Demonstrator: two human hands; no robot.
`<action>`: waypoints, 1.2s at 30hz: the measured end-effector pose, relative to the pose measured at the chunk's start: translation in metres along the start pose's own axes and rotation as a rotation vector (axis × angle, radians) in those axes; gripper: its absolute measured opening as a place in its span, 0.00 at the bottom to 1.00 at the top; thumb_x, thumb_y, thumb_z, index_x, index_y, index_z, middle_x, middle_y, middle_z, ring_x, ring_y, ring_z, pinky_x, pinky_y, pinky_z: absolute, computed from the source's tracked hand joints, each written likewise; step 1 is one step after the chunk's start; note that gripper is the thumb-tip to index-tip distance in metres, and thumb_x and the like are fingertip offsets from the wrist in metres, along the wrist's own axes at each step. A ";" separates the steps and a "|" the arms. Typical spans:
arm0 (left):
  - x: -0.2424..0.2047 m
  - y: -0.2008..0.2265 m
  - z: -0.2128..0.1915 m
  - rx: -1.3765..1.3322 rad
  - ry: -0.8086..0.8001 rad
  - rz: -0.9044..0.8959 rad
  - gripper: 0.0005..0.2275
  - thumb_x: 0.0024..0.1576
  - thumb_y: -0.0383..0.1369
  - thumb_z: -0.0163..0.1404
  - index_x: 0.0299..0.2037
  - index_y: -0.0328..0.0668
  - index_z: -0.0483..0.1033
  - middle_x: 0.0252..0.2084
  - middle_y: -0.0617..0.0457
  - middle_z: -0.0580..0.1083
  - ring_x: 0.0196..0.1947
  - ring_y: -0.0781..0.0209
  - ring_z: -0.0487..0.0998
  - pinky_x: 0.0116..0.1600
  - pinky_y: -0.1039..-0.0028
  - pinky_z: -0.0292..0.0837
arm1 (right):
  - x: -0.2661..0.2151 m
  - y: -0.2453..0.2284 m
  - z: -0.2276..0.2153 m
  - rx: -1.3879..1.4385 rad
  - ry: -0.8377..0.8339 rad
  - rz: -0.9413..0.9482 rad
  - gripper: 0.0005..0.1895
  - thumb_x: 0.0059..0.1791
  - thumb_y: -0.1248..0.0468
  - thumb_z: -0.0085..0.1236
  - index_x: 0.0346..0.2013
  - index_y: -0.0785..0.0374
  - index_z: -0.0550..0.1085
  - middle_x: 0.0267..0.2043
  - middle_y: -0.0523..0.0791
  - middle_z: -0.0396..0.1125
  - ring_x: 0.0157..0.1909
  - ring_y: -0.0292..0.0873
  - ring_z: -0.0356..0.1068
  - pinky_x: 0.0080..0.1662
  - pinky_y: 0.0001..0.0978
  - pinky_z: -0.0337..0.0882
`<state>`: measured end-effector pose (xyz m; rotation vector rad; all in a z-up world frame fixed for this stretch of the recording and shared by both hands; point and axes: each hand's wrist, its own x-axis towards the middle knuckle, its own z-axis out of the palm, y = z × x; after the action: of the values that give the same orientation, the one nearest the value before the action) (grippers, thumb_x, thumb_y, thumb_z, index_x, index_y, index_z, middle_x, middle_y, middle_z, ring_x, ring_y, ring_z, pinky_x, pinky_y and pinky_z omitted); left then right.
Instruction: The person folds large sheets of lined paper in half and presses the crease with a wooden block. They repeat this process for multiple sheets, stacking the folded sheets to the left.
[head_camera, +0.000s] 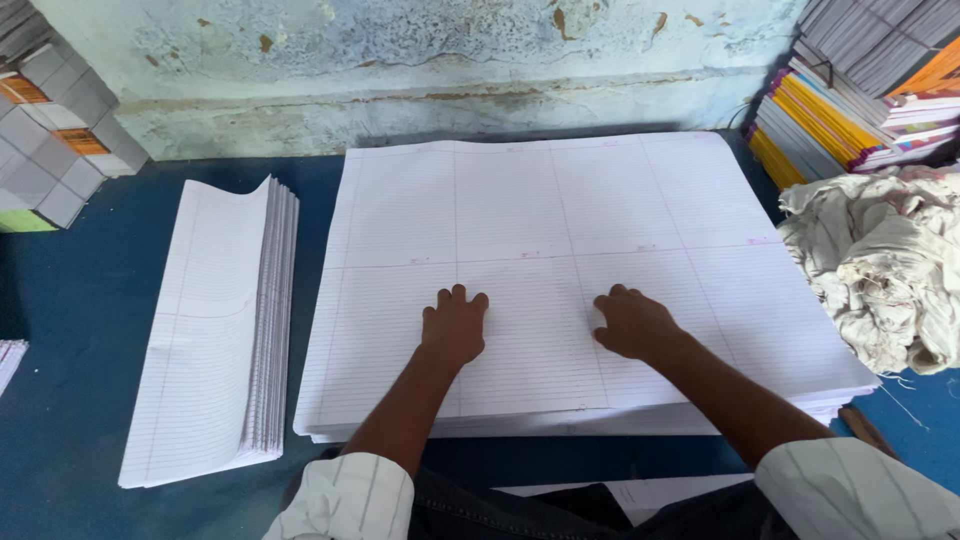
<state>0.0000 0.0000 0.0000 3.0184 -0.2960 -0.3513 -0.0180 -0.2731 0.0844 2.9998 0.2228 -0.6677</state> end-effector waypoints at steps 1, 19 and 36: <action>-0.004 0.003 -0.006 0.003 -0.009 -0.007 0.23 0.55 0.28 0.52 0.63 0.47 0.68 0.63 0.41 0.63 0.62 0.44 0.66 0.56 0.48 0.74 | -0.002 0.008 0.000 0.002 -0.001 0.008 0.29 0.52 0.52 0.57 0.65 0.59 0.67 0.63 0.50 0.63 0.64 0.48 0.65 0.60 0.44 0.73; -0.012 0.077 -0.013 -0.033 0.108 0.099 0.19 0.55 0.27 0.51 0.58 0.38 0.70 0.60 0.39 0.65 0.59 0.42 0.66 0.55 0.43 0.68 | -0.002 0.135 0.027 0.153 0.051 0.230 0.27 0.49 0.53 0.63 0.61 0.58 0.73 0.56 0.49 0.73 0.60 0.49 0.73 0.62 0.44 0.73; -0.011 0.171 -0.027 -0.118 -0.005 0.209 0.26 0.56 0.46 0.55 0.61 0.41 0.69 0.63 0.43 0.63 0.61 0.44 0.62 0.59 0.42 0.65 | 0.011 0.243 0.078 0.202 0.151 0.328 0.27 0.47 0.51 0.65 0.58 0.60 0.76 0.61 0.50 0.72 0.64 0.52 0.70 0.63 0.48 0.70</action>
<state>-0.0352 -0.1636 0.0470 2.8374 -0.5643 -0.3444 -0.0029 -0.5190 0.0159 3.1667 -0.3456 -0.4547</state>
